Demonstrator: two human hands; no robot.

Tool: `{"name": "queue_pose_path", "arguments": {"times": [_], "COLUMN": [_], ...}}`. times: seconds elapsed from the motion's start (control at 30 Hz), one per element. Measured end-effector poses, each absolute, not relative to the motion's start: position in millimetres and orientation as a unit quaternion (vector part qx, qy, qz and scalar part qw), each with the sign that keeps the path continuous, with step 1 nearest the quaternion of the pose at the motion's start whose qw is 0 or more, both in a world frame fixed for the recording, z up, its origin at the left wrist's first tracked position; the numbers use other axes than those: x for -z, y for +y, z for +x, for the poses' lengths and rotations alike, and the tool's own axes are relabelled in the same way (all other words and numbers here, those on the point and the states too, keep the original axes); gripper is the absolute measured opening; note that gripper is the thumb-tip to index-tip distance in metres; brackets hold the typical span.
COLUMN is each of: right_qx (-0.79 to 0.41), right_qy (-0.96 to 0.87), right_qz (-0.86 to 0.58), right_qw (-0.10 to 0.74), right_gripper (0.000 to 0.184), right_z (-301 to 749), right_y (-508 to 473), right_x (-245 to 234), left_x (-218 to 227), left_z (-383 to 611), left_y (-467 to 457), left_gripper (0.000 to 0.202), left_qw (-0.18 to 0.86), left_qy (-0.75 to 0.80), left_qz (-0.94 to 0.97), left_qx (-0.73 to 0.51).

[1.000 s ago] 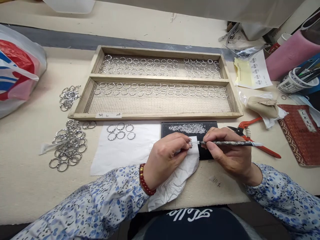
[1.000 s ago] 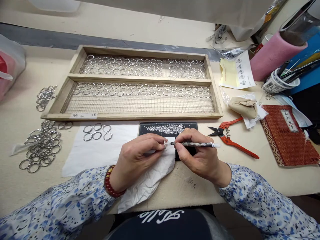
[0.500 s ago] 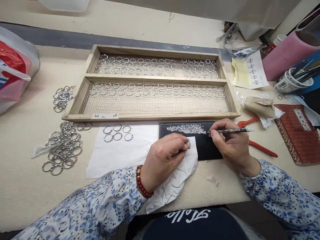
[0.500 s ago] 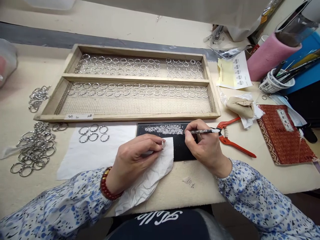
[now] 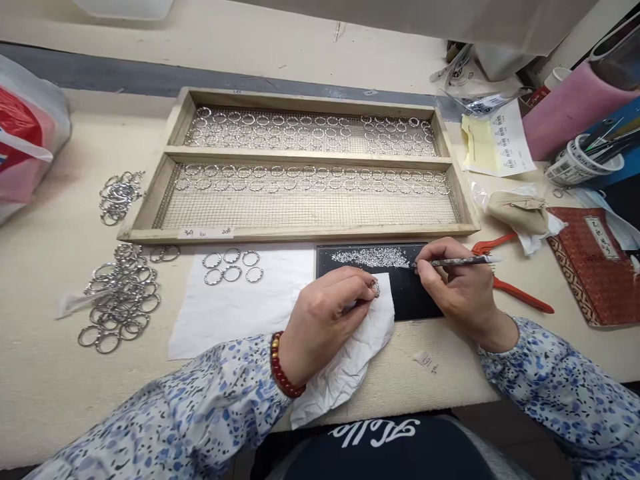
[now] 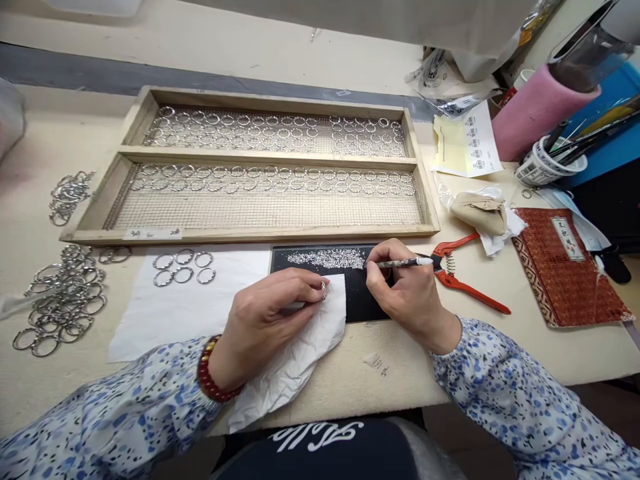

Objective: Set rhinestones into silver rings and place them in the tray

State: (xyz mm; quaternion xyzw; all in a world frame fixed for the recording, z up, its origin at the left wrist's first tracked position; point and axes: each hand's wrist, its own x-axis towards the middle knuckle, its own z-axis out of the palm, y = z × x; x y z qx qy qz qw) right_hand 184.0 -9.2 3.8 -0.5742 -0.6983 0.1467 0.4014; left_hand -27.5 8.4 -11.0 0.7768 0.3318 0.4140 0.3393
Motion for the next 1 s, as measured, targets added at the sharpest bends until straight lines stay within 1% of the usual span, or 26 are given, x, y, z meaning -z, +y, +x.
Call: {"name": "queue_pose_path", "arguments": {"times": [0.13,0.23,0.4,0.57,1.0], "right_qx": [-0.154,-0.173,-0.26,-0.3,-0.293], "right_qy": [-0.697,-0.688,-0.678,-0.703,-0.711], "right_qz": [-0.571,-0.557,-0.491,-0.439,-0.44], "right_qw": [0.405,0.433,0.481,0.472,0.464], "right_gripper": [0.008,0.009,0.008,0.01,0.011], "right_z": [184,182,175,169,168], "right_y": [-9,-9,-16,-21,-19], "right_x": [-4,-6,-15,-17,-14], "left_x": [12,12,12,11,11], "left_z": [-28,-29,-28,-28,-27], "left_y": [8,8,8,7,7], "left_gripper": [0.017,0.017,0.016,0.015,0.015], "left_qw": [0.34,0.341,0.329,0.304,0.289], "left_qy": [0.332,0.337,0.326,0.315,0.314], "left_qz": [0.777,0.778,0.786,0.8,0.807], "left_qx": [-0.412,-0.407,-0.41,-0.411,-0.409]}}
